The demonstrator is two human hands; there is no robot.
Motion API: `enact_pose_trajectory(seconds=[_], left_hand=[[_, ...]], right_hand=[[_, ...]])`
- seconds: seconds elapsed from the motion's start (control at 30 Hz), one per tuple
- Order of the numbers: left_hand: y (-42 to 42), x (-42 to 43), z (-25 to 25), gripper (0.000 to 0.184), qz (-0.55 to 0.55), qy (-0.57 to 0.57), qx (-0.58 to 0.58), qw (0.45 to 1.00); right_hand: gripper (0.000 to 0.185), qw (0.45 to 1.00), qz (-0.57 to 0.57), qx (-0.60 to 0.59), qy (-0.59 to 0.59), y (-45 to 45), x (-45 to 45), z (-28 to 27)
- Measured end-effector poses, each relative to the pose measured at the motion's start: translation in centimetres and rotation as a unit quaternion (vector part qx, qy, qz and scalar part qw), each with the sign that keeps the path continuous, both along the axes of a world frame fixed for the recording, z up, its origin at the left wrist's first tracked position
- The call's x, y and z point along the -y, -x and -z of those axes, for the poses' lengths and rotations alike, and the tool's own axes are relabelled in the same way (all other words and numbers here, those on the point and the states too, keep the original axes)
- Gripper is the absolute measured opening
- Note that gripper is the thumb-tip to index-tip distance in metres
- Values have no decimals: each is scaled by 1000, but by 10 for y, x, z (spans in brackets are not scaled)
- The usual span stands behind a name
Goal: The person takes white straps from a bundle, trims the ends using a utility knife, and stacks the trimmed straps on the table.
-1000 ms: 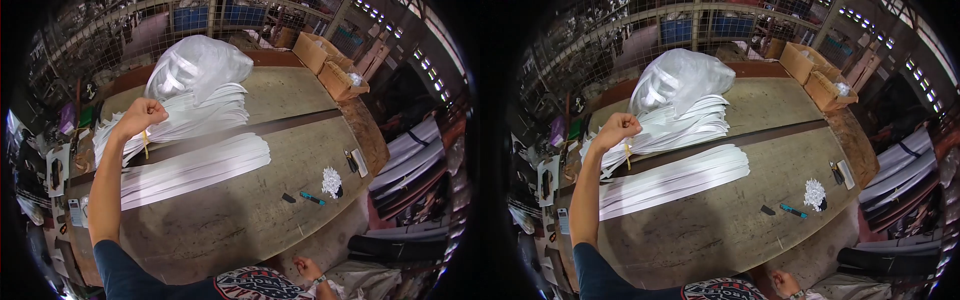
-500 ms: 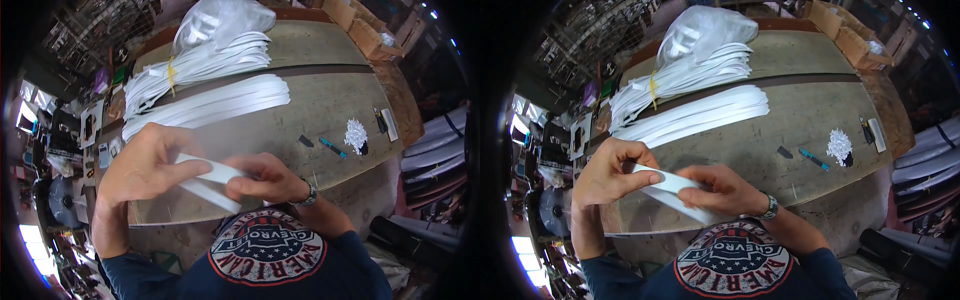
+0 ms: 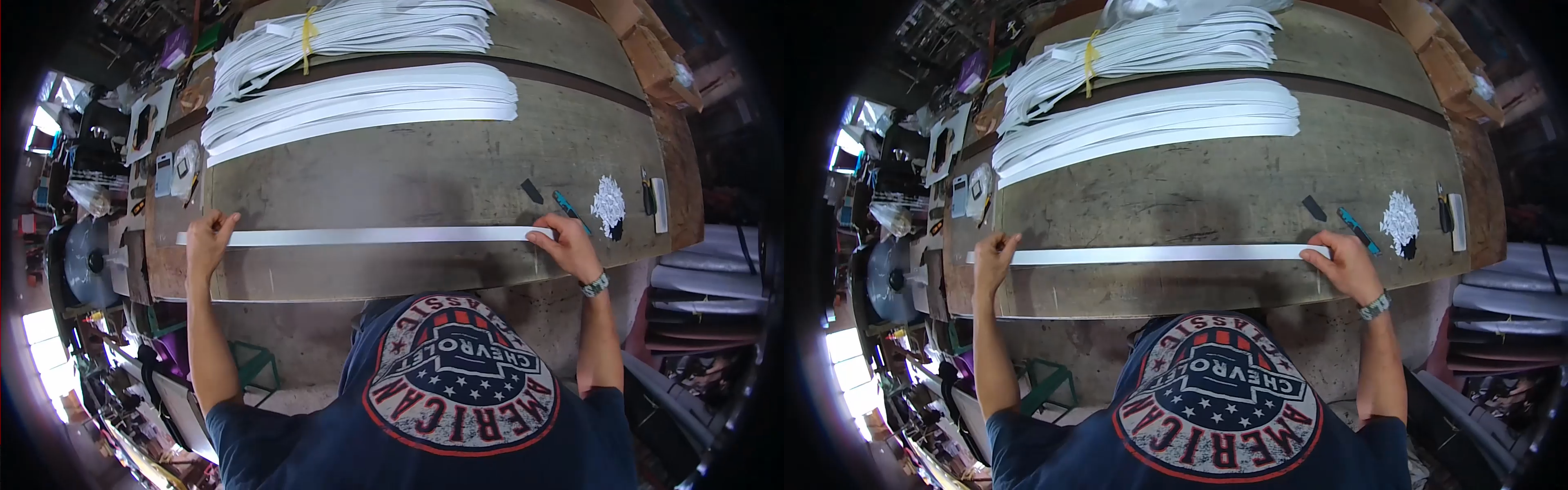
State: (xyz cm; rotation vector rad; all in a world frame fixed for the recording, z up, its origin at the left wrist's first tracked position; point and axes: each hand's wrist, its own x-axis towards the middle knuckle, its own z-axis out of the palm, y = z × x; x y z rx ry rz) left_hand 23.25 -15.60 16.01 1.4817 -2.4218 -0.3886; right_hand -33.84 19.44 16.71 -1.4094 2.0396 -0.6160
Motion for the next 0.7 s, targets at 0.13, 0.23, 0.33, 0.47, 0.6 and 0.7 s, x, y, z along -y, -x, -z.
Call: enact_pose_trajectory(seconds=[0.13, 0.23, 0.33, 0.47, 0.6, 0.7], left_hand=[[-37, 16, 51, 37, -53, 20, 64, 996], [-111, 39, 87, 30, -105, 119, 88, 983], [-168, 40, 103, 33, -239, 139, 19, 961], [-151, 10, 104, 44, -308, -33, -16, 951], [-32, -17, 106, 62, -343, -109, -11, 933], [0, -22, 135, 72, -352, -37, 61, 933]], right_hand=[[28, 997, -11, 59, -46, 8, 3, 79], [30, 991, -40, -111, 56, 11, -7, 91], [37, 991, 42, -116, 49, 22, -31, 90], [40, 977, 123, -156, 74, 31, -69, 98], [44, 975, 125, -167, 81, 18, -70, 93], [45, 974, 69, -192, 98, -4, -47, 87]])
